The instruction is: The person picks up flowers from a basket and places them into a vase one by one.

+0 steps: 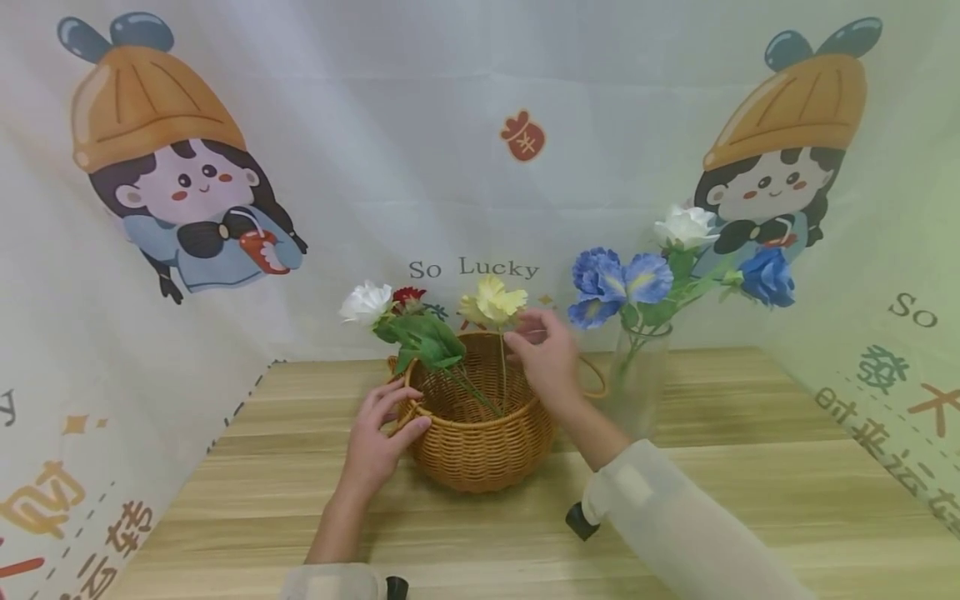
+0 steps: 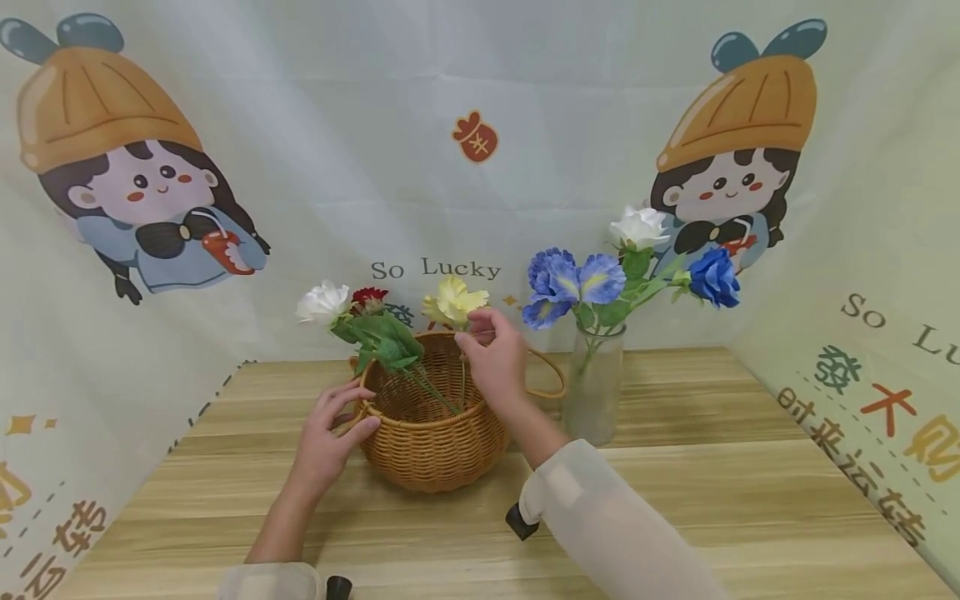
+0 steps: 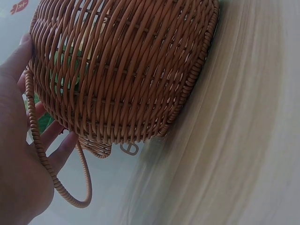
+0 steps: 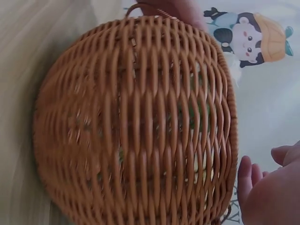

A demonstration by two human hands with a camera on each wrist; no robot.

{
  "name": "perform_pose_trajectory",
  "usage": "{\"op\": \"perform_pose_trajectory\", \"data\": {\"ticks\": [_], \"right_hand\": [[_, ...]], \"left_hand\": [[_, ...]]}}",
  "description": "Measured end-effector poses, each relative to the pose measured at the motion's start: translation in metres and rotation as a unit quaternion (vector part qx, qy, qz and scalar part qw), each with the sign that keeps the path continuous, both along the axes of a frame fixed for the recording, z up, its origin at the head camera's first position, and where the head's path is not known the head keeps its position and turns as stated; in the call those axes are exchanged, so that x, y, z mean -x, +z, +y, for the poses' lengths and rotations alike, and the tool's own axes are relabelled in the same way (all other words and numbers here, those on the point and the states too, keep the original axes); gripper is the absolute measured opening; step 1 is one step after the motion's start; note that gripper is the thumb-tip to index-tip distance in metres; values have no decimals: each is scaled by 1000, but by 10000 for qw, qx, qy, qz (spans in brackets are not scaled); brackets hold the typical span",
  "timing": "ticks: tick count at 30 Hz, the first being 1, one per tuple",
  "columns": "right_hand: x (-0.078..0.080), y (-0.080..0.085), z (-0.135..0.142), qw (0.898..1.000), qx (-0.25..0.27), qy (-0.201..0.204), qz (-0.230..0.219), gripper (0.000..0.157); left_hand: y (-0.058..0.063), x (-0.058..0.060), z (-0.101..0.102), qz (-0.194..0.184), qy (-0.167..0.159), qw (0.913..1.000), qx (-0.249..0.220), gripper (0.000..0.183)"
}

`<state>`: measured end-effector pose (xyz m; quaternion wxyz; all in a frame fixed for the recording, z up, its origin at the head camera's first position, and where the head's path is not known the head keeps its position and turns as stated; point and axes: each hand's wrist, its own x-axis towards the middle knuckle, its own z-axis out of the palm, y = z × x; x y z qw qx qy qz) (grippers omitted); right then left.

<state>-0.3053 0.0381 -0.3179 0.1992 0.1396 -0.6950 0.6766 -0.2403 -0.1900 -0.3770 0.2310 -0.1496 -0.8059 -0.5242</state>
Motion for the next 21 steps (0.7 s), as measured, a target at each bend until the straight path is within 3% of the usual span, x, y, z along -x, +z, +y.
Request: {"op": "perform_pose_trajectory", "data": {"ticks": [1,8,12,19,21], "right_hand": [[1,1,-2,9999,-55,14,-87,30],[14,-1,-13,9937,-837,53,-743,34],[20,0,-11,9878,-1003,328,-1143,39],[25,0,-5,9784,-773,907,-1691,44],[26,1,-4,9745,-712,1009,-1874,47]], "left_hand": [[0,0,0,-7,-6,10000,8,30],[-30,29,-13,104,26,9999,90,35],[-26,25,-10,97,43,9999,74,34],[2,-1,1,99,70,9998,140,29],[4,-3,2,45,83,9999,120,29]]}}
